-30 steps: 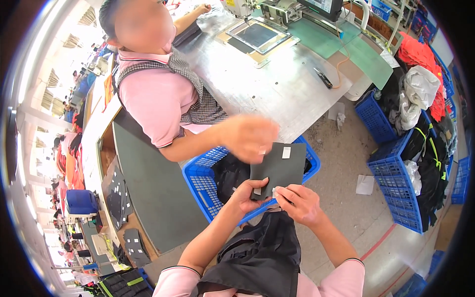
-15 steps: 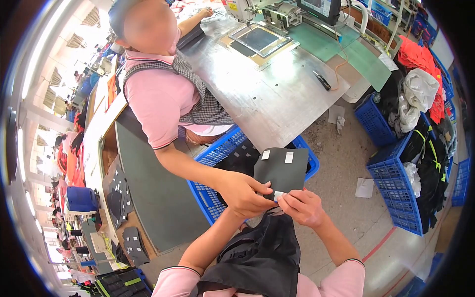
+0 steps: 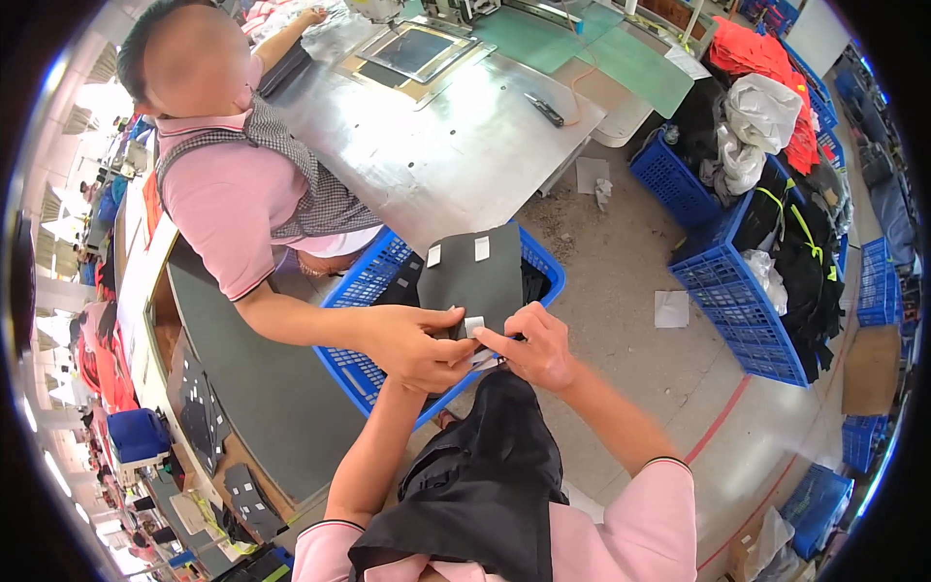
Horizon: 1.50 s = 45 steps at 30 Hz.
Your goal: Trimming and preparing fabric pieces with reflective strips for sewing in a garment factory.
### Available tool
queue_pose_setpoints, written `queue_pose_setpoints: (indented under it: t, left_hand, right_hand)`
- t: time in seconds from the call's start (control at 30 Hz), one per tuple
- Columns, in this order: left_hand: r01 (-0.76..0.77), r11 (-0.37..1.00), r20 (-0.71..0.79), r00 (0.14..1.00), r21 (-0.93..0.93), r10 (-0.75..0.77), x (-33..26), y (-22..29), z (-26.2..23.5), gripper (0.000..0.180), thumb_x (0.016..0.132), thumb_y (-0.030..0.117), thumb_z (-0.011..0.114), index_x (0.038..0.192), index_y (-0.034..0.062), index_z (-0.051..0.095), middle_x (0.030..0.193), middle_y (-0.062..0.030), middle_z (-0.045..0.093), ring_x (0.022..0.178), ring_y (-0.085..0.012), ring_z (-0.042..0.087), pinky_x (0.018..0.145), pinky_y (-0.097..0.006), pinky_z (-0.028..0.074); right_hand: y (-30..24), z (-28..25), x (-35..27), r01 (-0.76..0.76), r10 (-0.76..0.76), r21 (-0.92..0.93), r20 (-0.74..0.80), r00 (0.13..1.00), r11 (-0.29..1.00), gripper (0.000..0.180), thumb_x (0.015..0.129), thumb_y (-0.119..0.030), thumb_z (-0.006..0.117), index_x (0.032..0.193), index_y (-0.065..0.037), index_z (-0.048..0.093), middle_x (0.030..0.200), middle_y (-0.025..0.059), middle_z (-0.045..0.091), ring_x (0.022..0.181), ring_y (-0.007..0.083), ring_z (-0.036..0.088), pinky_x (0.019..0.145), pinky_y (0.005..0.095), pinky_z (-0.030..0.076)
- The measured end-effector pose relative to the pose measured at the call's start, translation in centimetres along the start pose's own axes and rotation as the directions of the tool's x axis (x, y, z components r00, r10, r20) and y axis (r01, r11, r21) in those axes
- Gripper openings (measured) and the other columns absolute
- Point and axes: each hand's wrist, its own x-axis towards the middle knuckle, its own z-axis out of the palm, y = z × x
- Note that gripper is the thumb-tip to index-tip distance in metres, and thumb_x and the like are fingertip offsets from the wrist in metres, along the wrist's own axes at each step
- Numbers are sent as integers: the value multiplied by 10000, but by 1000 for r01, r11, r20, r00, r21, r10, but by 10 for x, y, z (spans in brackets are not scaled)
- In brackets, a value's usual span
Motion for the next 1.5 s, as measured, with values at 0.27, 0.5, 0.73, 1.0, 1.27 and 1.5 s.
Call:
queue_pose_setpoints:
  t: [0.27, 0.5, 0.73, 1.0, 1.27, 1.5]
  left_hand:
    - [63, 926, 67, 993, 372, -95, -3, 17, 18, 252, 729, 182, 706, 858, 40, 543, 936, -56, 521, 927, -203, 534, 812, -331, 474]
    - [-632, 297, 653, 757, 716, 37, -3, 16, 35, 274, 820, 299, 609, 902, 45, 549, 918, -56, 541, 819, -150, 537, 665, -294, 464]
    - [-996, 88, 807, -52, 0, -589, 18, 43, 46, 332, 923, 340, 476, 1090, 67, 565, 1057, -127, 615, 824, -231, 636, 672, -333, 565]
    - [-980, 55, 881, -196, -192, -430, 18, 60, 63, 319, 937, 340, 453, 1063, 67, 558, 1072, -111, 623, 864, -206, 633, 756, -329, 531]
    - [-976, 53, 874, -212, -211, -438, 16, 53, 68, 384, 935, 366, 446, 1149, 52, 499, 1163, -131, 578, 986, -233, 604, 814, -339, 510]
    - [-985, 31, 830, -159, -168, -534, 16, 52, 69, 472, 916, 421, 458, 1173, 27, 499, 1205, -151, 553, 1028, -243, 591, 807, -343, 520]
  right_hand:
    - [5, 15, 12, -64, 73, 69, -122, 990, 996, 478, 452, -42, 669, 919, -139, 700, 714, 1, 407, 618, 179, 445, 487, 280, 367]
    - [13, 26, 34, -180, 188, 63, -149, 971, 982, 446, 484, 33, 661, 902, -117, 711, 701, 9, 400, 604, 172, 431, 479, 273, 351]
    - [6, 29, 43, -350, 417, 324, -165, 894, 879, 253, 706, 60, 678, 918, -77, 677, 692, 10, 420, 580, 113, 407, 492, 226, 313]
    - [-4, 40, -6, -768, 870, 545, 132, 474, 336, 92, 867, -62, 574, 907, -9, 638, 619, -88, 413, 527, 4, 344, 474, 181, 265]
    - [33, 50, 68, -376, 853, 883, 409, 324, -281, 183, 911, -151, 515, 963, 12, 582, 515, -65, 322, 399, 37, 272, 366, 220, 186]
    - [10, 44, -7, -463, 846, 803, 501, 184, -375, 180, 898, -162, 549, 919, 16, 564, 479, -58, 308, 369, 45, 280, 353, 219, 203]
